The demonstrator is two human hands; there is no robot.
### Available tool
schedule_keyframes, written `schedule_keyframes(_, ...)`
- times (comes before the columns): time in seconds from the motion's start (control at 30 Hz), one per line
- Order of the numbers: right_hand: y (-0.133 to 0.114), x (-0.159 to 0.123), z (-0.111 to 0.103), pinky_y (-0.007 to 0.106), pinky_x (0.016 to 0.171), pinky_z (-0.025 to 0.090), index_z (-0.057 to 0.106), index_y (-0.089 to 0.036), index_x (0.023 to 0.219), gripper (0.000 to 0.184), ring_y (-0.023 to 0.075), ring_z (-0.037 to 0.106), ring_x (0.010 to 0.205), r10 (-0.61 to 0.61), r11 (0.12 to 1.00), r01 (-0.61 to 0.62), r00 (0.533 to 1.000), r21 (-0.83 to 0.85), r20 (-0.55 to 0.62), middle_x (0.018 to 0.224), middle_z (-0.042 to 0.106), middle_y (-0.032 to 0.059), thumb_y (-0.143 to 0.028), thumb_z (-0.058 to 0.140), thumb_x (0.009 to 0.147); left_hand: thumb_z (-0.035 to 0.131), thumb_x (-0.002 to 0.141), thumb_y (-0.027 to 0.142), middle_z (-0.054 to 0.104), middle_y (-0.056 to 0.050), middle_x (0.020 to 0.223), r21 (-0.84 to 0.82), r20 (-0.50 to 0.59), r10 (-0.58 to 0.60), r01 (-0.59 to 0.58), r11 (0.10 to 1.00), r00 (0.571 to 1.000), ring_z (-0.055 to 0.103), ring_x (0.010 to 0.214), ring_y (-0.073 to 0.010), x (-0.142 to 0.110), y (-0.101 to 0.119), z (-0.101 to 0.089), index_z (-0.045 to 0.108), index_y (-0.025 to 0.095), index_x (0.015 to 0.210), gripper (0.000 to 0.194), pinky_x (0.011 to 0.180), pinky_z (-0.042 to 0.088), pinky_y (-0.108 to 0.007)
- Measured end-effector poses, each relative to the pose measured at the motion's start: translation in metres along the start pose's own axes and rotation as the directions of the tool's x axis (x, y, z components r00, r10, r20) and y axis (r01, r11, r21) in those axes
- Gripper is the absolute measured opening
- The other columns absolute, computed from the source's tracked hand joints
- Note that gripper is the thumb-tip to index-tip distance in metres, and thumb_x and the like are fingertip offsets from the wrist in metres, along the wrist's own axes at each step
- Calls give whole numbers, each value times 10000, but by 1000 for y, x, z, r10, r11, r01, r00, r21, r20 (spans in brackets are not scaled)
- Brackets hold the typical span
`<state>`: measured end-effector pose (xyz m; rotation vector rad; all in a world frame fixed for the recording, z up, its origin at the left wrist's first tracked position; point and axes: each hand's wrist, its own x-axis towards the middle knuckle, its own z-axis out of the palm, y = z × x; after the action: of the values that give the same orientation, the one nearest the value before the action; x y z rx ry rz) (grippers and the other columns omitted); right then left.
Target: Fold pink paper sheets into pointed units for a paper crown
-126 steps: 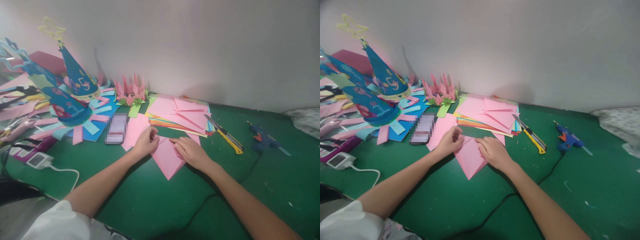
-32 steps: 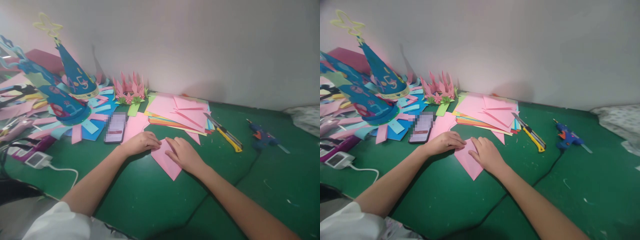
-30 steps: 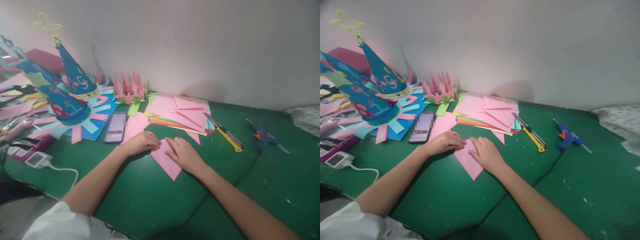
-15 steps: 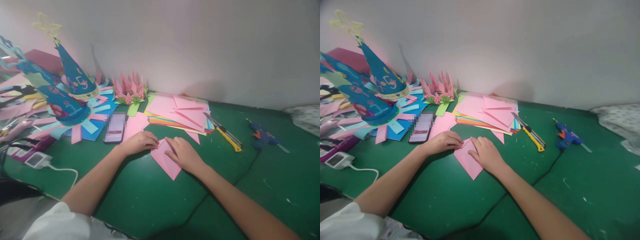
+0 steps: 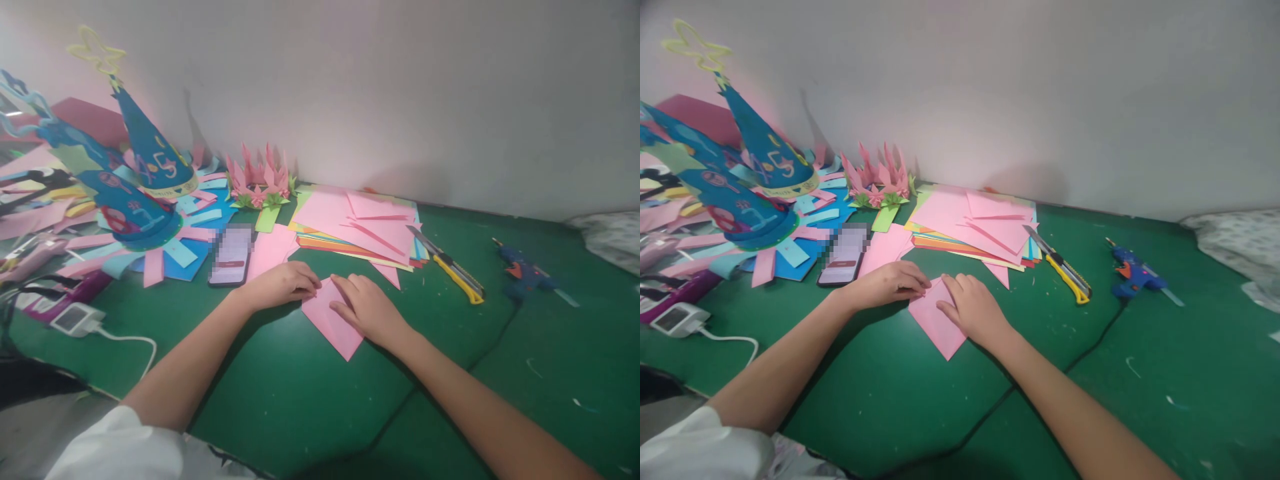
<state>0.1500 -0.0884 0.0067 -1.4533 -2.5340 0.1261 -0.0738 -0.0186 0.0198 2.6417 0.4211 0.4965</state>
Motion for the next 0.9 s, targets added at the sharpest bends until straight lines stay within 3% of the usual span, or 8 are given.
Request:
schedule_keyframes(0.17,0,0,0,364,715,416,488,-87,1259,492,247,528,823,-20,1000,20,1000,-12,-19,923,588,125,-440,390,931,533,868,142,679,-75,1056,44,22,-26,25,999,999,566,922,-179,3,10,-4,665,149,842,135,827,463,-305)
schedule_keyframes(0.33,0,0,-1,346,691,398,495,-85,1259,483,238,519,797,-23,998,23,1000,-54,-5,899,578,113,-424,427,922,507,865,135,688,-79,929,146,18,-46,43,988,999,539,852,-187,5,16,-3,626,129,1041,212,749,443,-295)
schedule_keyframes(0.67,-2,1,1,350,688,394,490,-87,1264,490,236,511,780,-29,997,28,1000,-78,-10,900,582,116,-434,382,935,548,841,178,705,-60,926,111,15,-67,65,992,998,524,785,-171,5,21,-9,681,151,866,138,759,419,-299)
schedule_keyframes(0.9,-4,1,0,368,697,409,465,-63,1289,526,249,514,796,-8,996,9,1000,-89,12,906,587,131,-441,364,937,466,907,225,728,-51,867,98,-22,-43,45,994,999,526,646,-135,2,18,-13,688,165,736,286,731,408,-310)
